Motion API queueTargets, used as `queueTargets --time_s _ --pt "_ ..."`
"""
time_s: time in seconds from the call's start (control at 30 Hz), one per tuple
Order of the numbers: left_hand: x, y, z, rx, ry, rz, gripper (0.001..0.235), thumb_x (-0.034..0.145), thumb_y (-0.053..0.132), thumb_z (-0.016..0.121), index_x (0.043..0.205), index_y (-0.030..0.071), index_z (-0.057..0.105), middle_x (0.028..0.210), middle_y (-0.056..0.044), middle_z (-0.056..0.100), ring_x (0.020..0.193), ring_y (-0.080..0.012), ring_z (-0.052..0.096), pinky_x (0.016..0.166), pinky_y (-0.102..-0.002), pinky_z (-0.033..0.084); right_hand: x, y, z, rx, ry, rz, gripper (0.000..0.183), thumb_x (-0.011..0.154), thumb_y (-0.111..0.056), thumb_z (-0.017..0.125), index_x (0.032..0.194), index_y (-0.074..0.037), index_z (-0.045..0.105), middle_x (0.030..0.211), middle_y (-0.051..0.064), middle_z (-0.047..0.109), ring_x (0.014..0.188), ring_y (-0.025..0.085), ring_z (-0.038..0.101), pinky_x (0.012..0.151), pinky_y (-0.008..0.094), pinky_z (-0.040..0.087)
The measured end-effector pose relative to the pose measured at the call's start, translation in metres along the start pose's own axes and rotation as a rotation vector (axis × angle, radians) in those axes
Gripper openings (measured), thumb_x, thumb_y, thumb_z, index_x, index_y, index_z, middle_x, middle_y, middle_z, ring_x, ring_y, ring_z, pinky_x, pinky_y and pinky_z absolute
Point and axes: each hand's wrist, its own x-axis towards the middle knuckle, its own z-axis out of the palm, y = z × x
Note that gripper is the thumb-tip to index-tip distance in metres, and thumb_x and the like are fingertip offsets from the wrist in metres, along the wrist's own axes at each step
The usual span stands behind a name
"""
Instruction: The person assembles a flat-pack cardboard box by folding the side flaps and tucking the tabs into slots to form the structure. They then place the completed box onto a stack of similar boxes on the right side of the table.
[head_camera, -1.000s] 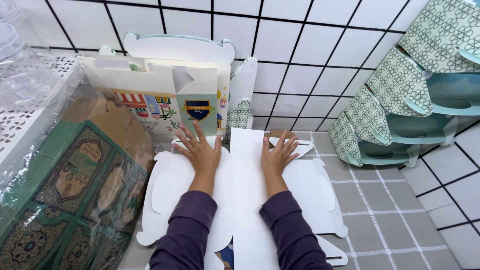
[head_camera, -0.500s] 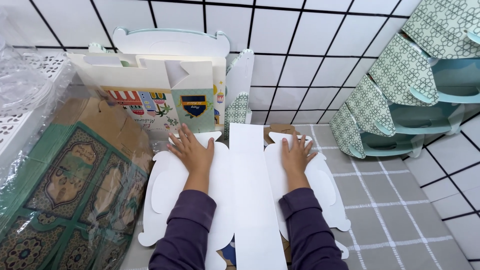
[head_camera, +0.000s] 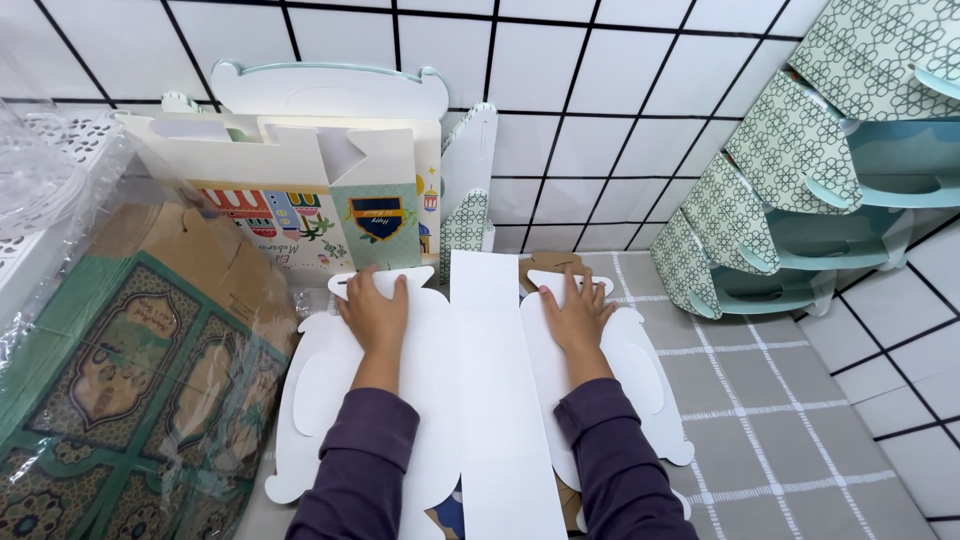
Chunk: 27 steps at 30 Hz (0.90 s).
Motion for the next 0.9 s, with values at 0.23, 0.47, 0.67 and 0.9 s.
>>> queueTargets --time_s 0.23,0.47,0.67,0.9 --pt "-0.004 0.013 -0.014 -0.047 -0.012 -0.026 0.049 0.095 0.037 0.068 0.136 0.013 0.057 0.142 -0.015 0.056 0.145 -0.0371 0.038 0.119 -0.058 0.017 0.006 -0.006 -0.003 -0.042 -0.058 -0.036 0.076 0.1 -0.075 0.03 0.158 -0.026 0.036 0.167 0.015 0.027 0.156 0.038 0.015 0.121 0.067 0.007" --pt "-0.003 0.014 -0.013 -0.039 -0.036 -0.026 0.045 0.094 0.037 0.068 0.133 0.017 0.062 0.143 -0.011 0.058 0.146 -0.0359 0.037 0.119 -0.06 0.016 0.009 -0.011 -0.007 0.047 -0.006 -0.181 0.068 0.101 -0.065 0.042 0.156 -0.025 0.042 0.163 0.013 0.036 0.154 0.032 0.024 0.123 0.062 0.01" --pt "-0.01 0.023 -0.026 -0.038 -0.041 -0.015 0.052 0.089 0.037 0.074 0.134 0.015 0.06 0.143 -0.013 0.057 0.145 -0.0382 0.037 0.118 -0.061 0.016 0.01 -0.028 0.007 0.294 0.148 -0.31 0.048 0.106 -0.049 0.049 0.145 -0.021 0.055 0.148 0.008 0.055 0.143 0.027 0.044 0.125 0.054 0.019" --pt "-0.014 0.03 -0.035 -0.045 -0.055 -0.039 0.055 0.086 0.034 0.08 0.133 0.014 0.059 0.143 -0.015 0.056 0.145 -0.0381 0.036 0.118 -0.06 0.015 0.068 -0.05 0.083 0.689 -0.023 0.168 0.057 0.102 -0.064 0.045 0.151 -0.033 0.05 0.146 0.0 0.058 0.145 0.029 0.04 0.124 0.049 0.012"
